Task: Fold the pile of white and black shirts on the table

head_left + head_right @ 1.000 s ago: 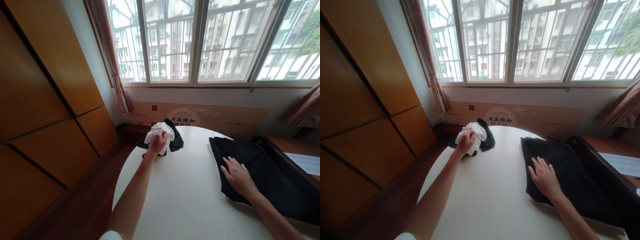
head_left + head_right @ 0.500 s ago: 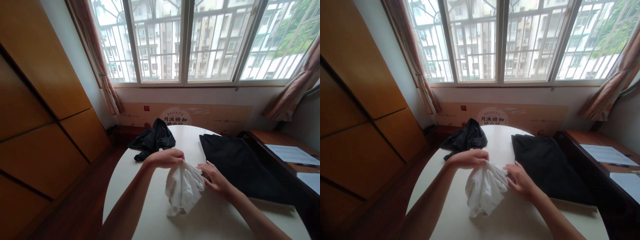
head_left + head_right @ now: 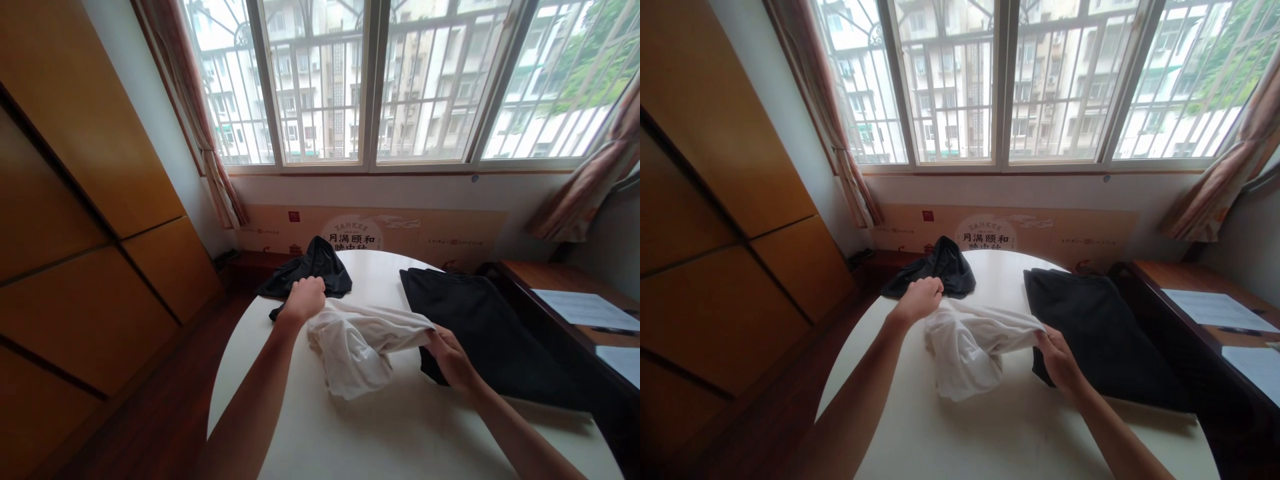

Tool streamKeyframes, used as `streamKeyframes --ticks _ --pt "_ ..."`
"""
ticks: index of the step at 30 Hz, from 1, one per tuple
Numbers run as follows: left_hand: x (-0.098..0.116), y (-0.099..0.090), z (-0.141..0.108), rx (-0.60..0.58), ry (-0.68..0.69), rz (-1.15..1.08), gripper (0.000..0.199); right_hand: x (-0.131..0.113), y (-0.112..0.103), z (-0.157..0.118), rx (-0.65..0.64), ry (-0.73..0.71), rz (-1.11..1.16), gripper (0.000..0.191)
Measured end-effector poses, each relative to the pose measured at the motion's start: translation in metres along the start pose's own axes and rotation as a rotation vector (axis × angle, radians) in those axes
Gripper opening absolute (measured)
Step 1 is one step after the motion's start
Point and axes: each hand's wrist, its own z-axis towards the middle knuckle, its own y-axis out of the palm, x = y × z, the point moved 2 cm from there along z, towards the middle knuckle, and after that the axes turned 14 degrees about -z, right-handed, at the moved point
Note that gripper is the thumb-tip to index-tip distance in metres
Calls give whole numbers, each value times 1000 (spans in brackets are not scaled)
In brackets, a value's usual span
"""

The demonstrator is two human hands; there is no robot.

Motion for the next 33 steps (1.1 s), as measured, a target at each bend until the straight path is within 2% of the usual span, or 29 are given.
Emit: streamKeyframes --ticks 1,2,4,5,6,7,10,12,16,20,23,25,28,30,33 --pt "10 3 -3 -71 68 -83 10 2 1 -1 23 59 74 47" --pt "20 7 -8 -190 126 -179 11 5 2 -1 38 114 130 50" --pt "42 20 -21 -521 190 -293 25 12 3 -2 67 197 196 55" --pt "51 28 -27 -663 200 -282 33 15 3 -1 86 230 214 56" --pt "58 36 -33 -745 207 -232 39 17 3 -1 104 260 230 56" --pt "64 43 -38 -776 216 -161 43 18 2 0 117 288 249 56" --pt "70 55 -41 -692 236 -22 40 14 -2 2 107 351 299 52" --pt "67 50 -38 -671 242 -63 32 7 -7 4 66 355 317 50" --pt "45 5 -25 -503 210 -301 30 -1 -28 8 36 301 303 48" --pt "14 -42 -17 -406 149 -597 22 9 -55 11 151 269 310 29" --pt "-4 -61 -15 -280 89 -741 22 17 -64 14 235 252 352 25" --pt "-12 -63 -13 -208 45 -727 24 18 -63 15 258 223 348 29" --pt "-21 -54 -9 -188 -14 -600 20 17 -55 15 268 203 313 36" --pt "-27 -44 -6 -217 -88 -473 16 16 -50 14 241 217 279 39" --pt "-31 -28 -4 -343 -176 -324 15 11 -47 11 147 243 265 46"
